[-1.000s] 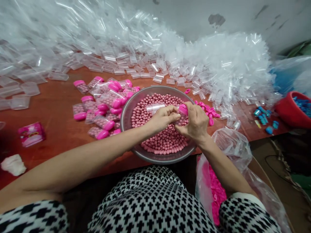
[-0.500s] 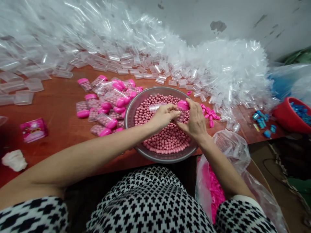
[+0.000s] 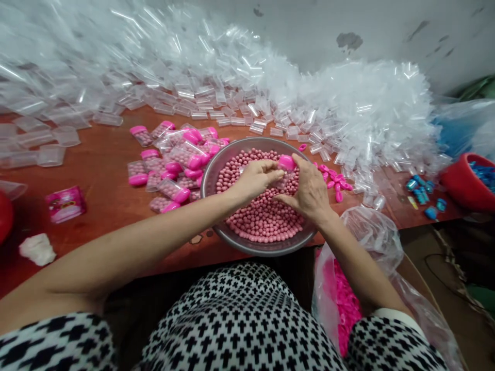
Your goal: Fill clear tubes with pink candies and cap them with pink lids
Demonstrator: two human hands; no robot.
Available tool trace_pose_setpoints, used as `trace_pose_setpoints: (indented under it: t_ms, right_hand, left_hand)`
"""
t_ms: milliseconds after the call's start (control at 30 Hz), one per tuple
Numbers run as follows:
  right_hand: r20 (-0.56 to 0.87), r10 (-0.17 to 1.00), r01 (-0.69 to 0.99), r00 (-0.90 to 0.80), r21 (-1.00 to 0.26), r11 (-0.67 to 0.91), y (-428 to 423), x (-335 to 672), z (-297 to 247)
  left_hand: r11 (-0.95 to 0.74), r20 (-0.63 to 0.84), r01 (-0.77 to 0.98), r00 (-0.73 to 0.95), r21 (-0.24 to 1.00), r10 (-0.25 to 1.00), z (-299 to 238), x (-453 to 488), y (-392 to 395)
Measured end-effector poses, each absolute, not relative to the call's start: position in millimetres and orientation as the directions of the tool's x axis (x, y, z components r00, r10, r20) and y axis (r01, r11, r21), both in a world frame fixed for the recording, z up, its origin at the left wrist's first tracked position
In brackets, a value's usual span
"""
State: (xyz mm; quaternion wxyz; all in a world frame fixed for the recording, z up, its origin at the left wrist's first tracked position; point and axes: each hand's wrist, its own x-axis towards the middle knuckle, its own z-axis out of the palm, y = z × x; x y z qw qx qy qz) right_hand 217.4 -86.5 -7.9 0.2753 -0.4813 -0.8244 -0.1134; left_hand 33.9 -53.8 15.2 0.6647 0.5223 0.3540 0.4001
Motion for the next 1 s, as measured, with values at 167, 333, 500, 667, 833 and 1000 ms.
trace_pose_setpoints:
  t_ms: [167,333,500,667,833,1000]
  right_hand:
    - [0.595,0.756,0.816,-0.273,-0.273,0.510,-93.4,223.6,-4.9]
    - [0.578,0.786,0.794,-0.218,-0.364,0.487,-91.0,223.6,-7.3]
    - [0.565,0.793,0.801,-0.230,-0.352,0.484,-91.2,222.7,-8.5]
    - [0.483,0.810,0.811,-0.332,-0.292,0.507,-83.3,222.6,-5.6]
    - [0.376,0.724,0.710,-0.578,-0.206,0.673,-61.3,215.6,5.3]
    - [0.330,0.704,0.592,-0.629,-0.384,0.709,-69.3,205.5,11.7]
  left_hand:
    - [-0.198,0.178,0.193,0.117,0.961,0.977,42.6,-43.2,-24.7]
    - [-0.372,0.429,0.680,0.093,0.632,0.899,49.4,-85.0,-13.0]
    - [-0.577,0.170,0.756,0.553,0.308,0.815,24.0,-41.0,-23.5]
    - [-0.684,-0.069,0.729,0.683,0.001,0.727,1.8,-15.3,-17.8]
    - [-0.728,0.076,0.680,0.724,0.092,0.686,8.1,-17.5,-22.8]
    - [-0.767,0.097,0.604,0.768,0.218,0.633,23.9,-24.8,-47.0]
